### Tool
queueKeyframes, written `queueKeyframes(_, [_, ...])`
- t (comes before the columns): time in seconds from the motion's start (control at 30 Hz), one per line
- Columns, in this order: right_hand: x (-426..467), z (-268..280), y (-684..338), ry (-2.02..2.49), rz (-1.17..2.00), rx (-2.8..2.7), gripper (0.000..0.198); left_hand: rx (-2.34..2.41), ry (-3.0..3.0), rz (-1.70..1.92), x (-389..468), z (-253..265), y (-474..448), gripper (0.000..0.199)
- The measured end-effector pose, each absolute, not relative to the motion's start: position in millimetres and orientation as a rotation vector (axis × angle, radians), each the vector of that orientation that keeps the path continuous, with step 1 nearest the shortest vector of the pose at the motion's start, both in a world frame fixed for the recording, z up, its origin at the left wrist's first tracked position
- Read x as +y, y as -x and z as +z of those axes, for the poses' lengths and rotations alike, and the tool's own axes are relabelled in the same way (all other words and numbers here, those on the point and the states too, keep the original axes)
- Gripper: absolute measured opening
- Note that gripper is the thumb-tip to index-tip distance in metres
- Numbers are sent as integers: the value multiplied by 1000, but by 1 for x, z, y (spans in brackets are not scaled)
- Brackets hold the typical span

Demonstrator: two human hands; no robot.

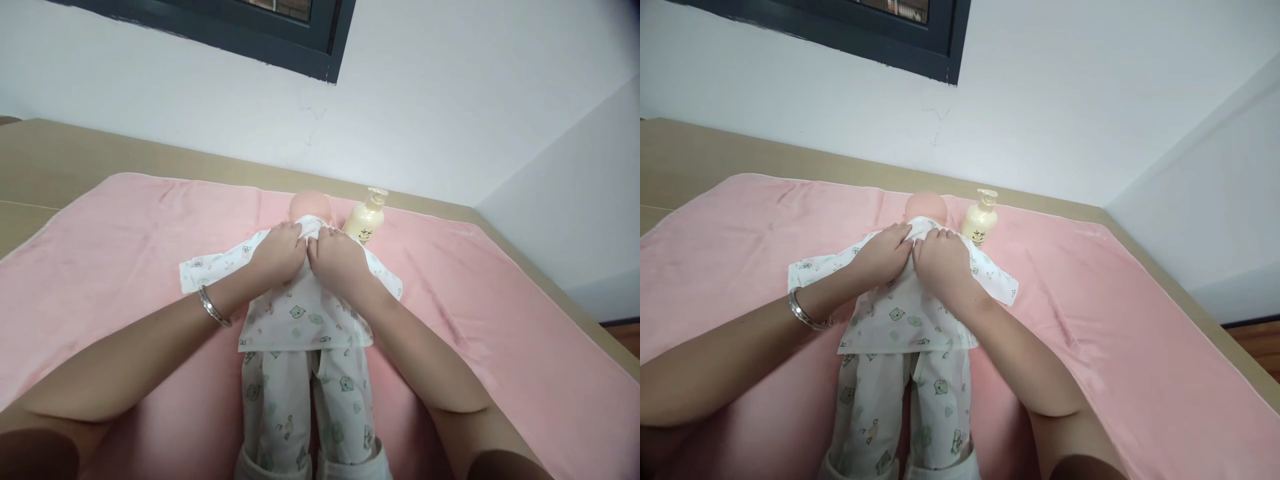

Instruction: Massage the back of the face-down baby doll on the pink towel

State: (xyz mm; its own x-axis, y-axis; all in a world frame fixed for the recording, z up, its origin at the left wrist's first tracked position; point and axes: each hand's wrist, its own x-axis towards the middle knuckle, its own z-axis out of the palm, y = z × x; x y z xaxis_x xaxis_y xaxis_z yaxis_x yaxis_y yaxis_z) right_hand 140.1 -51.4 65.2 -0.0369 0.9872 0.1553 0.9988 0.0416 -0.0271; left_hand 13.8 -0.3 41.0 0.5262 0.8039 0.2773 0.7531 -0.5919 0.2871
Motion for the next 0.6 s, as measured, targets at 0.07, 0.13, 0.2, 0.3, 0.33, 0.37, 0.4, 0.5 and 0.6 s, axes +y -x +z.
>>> queueKeyframes(0.07, [-57,68,-139,2046,-117,-2212,40,1376,-2635,598,3,38,-13,29])
queueKeyframes(0.13, [-55,69,-143,2011,-81,-2231,34,1404,-2655,630,1,34,-14,29])
queueKeyframes(0.2, [-47,67,-150,2002,-52,-2205,34,1406,-2682,662,-6,31,-15,26])
queueKeyframes(0.3, [-33,60,-154,2031,-82,-2108,39,1382,-2695,691,-15,30,-17,22])
queueKeyframes(0.33, [-30,57,-153,2035,-105,-2079,40,1386,-2680,695,-15,31,-17,23])
queueKeyframes(0.37, [-30,54,-151,2038,-130,-2054,41,1397,-2652,697,-13,31,-17,23])
queueKeyframes(0.4, [-31,52,-148,2037,-154,-2036,41,1417,-2615,698,-10,33,-17,24])
queueKeyframes(0.5, [-37,47,-139,2028,-205,-2001,44,1476,-2493,703,3,35,-15,28])
queueKeyframes(0.6, [-41,44,-136,2004,-209,-1987,45,1488,-2430,716,11,34,-13,31])
